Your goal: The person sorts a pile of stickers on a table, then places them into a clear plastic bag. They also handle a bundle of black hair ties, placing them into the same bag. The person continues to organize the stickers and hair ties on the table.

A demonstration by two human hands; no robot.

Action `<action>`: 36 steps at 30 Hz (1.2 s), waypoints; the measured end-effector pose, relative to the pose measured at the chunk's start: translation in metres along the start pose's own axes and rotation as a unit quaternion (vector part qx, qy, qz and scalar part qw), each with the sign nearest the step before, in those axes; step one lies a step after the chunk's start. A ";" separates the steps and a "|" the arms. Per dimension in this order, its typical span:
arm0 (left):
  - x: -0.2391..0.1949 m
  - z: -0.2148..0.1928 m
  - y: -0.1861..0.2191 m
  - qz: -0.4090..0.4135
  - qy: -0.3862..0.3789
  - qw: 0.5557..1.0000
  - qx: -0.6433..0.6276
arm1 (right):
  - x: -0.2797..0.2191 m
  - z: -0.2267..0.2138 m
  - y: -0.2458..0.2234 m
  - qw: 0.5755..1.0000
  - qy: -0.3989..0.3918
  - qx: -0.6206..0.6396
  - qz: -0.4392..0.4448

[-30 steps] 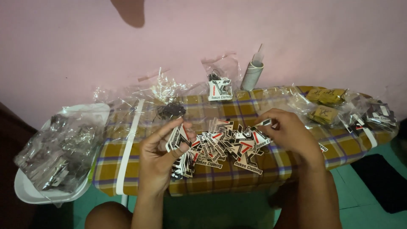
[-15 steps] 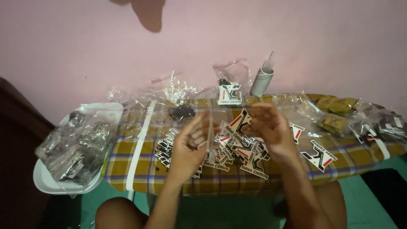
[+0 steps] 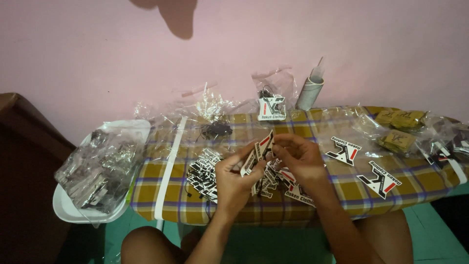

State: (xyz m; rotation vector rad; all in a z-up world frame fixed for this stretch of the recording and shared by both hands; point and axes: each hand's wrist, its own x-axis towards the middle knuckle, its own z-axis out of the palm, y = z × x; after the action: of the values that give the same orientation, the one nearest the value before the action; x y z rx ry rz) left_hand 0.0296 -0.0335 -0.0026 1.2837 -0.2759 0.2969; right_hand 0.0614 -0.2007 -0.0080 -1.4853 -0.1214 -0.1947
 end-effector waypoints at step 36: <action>0.017 -0.026 -0.020 0.167 -0.060 0.977 0.117 | -0.008 0.000 0.002 0.968 -0.228 -0.014 0.099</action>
State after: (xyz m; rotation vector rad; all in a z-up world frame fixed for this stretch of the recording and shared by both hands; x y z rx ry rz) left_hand 0.0534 -0.0125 -0.0207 1.4889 -0.5759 0.5520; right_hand 0.0536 -0.2003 -0.0120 -1.5389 -0.3396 0.3131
